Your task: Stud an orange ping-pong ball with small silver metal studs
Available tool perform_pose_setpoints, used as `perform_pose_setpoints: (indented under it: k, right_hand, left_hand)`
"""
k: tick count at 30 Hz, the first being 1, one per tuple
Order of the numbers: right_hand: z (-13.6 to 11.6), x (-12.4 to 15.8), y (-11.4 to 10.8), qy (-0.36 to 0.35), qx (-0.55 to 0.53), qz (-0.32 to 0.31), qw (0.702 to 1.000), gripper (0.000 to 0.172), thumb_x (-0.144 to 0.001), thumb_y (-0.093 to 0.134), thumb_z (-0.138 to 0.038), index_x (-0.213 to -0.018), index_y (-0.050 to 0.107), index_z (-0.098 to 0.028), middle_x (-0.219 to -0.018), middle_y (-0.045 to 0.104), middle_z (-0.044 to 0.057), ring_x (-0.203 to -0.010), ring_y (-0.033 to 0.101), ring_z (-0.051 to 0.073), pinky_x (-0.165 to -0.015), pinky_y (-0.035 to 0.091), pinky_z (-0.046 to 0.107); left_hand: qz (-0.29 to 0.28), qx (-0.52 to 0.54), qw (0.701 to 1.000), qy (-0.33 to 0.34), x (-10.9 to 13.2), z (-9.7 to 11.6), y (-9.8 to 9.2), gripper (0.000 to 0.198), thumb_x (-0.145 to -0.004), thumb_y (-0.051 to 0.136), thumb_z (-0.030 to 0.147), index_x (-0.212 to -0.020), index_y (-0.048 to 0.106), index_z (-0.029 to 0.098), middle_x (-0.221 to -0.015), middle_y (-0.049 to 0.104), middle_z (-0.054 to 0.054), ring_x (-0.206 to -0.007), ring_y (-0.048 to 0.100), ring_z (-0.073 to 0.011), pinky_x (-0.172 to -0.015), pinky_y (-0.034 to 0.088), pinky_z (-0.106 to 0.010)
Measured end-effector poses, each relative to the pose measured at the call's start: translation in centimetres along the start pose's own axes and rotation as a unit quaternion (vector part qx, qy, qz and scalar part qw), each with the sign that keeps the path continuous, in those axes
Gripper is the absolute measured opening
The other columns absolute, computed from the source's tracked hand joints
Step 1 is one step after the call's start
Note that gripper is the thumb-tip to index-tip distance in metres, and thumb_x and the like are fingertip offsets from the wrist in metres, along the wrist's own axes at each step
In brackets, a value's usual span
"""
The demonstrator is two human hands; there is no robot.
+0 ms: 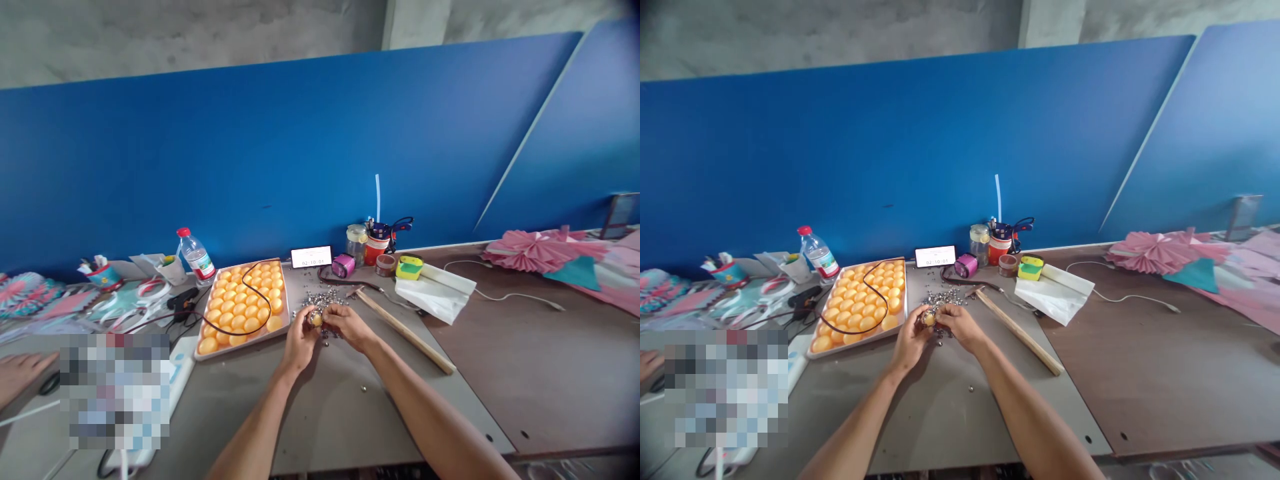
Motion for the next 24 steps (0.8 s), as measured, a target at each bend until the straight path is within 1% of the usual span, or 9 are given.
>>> perform_pose_setpoints:
  k: [3, 5, 9, 13, 18, 21, 24]
  right_hand:
    - [-0.1, 0.1, 0.2, 0.010, -0.018, -0.005, 1.000, 0.023, -0.059, 0.069, -0.033, -0.064, 0.052, -0.017, -0.061, 0.054, -0.002, -0.055, 0.047, 0.009, -0.054, 0.032, 0.022]
    - [-0.1, 0.2, 0.3, 0.014, -0.018, 0.003, 1.000, 0.024, -0.059, 0.069, -0.032, -0.063, 0.051, -0.017, -0.058, 0.052, -0.004, -0.053, 0.046, 0.008, -0.052, 0.031, 0.022]
    - [-0.2, 0.2, 0.4, -0.003, -0.011, 0.025, 1.000, 0.025, -0.058, 0.068, -0.030, -0.062, 0.047, -0.018, -0.054, 0.050, -0.005, -0.051, 0.044, 0.007, -0.051, 0.030, 0.021]
    - [-0.2, 0.2, 0.6, -0.007, 0.008, 0.021, 1.000, 0.024, -0.059, 0.066, -0.028, -0.059, 0.044, -0.018, -0.049, 0.045, -0.007, -0.046, 0.040, 0.006, -0.048, 0.028, 0.021]
    - [0.0, 0.1, 0.6, 0.006, -0.026, 0.040, 0.999, 0.027, -0.056, 0.068, -0.030, -0.061, 0.044, -0.018, -0.053, 0.048, -0.006, -0.052, 0.048, 0.008, -0.053, 0.035, 0.023]
    - [0.2, 0.1, 0.8, 0.004, -0.028, 0.043, 0.999, 0.025, -0.057, 0.067, -0.029, -0.061, 0.044, -0.018, -0.054, 0.047, -0.007, -0.052, 0.048, 0.008, -0.055, 0.037, 0.023]
    - [0.5, 0.0, 0.8, 0.008, -0.032, 0.048, 0.998, 0.024, -0.057, 0.066, -0.028, -0.061, 0.045, -0.018, -0.055, 0.048, -0.007, -0.053, 0.048, 0.008, -0.058, 0.039, 0.023]
  left_hand:
    - [0.001, -0.003, 1.000, -0.001, 0.1, 0.1, 0.0, 0.041, -0.075, 0.062, 0.024, -0.115, 0.052, 0.019, -0.115, 0.060, -0.009, -0.104, 0.057, -0.0225, -0.092, 0.044, -0.038]
    - [0.004, -0.012, 1.000, 0.005, 0.2, 0.2, 0.0, 0.041, -0.075, 0.062, 0.025, -0.115, 0.053, 0.019, -0.115, 0.060, -0.009, -0.104, 0.057, -0.0221, -0.092, 0.045, -0.037]
    - [0.010, -0.027, 0.999, 0.019, 0.3, 0.2, -0.1, 0.040, -0.077, 0.061, 0.027, -0.115, 0.053, 0.019, -0.116, 0.060, -0.009, -0.105, 0.057, -0.0224, -0.093, 0.044, -0.037]
    - [0.000, -0.037, 0.999, 0.012, 0.2, -0.3, -0.2, 0.042, -0.077, 0.061, 0.029, -0.116, 0.053, 0.018, -0.118, 0.059, -0.010, -0.105, 0.057, -0.0230, -0.094, 0.043, -0.038]
    - [0.008, -0.036, 0.999, 0.008, 0.2, 0.2, -0.3, 0.043, -0.077, 0.062, 0.032, -0.116, 0.052, 0.018, -0.117, 0.060, -0.010, -0.107, 0.056, -0.0234, -0.095, 0.042, -0.038]
    - [0.008, -0.062, 0.998, 0.024, 0.3, 0.8, -0.2, 0.040, -0.077, 0.062, 0.030, -0.115, 0.054, 0.019, -0.116, 0.060, -0.010, -0.107, 0.056, -0.0235, -0.095, 0.042, -0.039]
    - [0.016, -0.063, 0.998, 0.014, 0.3, 1.0, -0.1, 0.041, -0.075, 0.063, 0.031, -0.114, 0.055, 0.019, -0.115, 0.061, -0.010, -0.106, 0.057, -0.0237, -0.094, 0.042, -0.039]
Point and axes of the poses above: each hand's wrist, its own x-axis away from the middle knuckle, its own y-axis out of the palm, z = x × y, the point moved 4 cm from there along -x, towards the middle knuckle
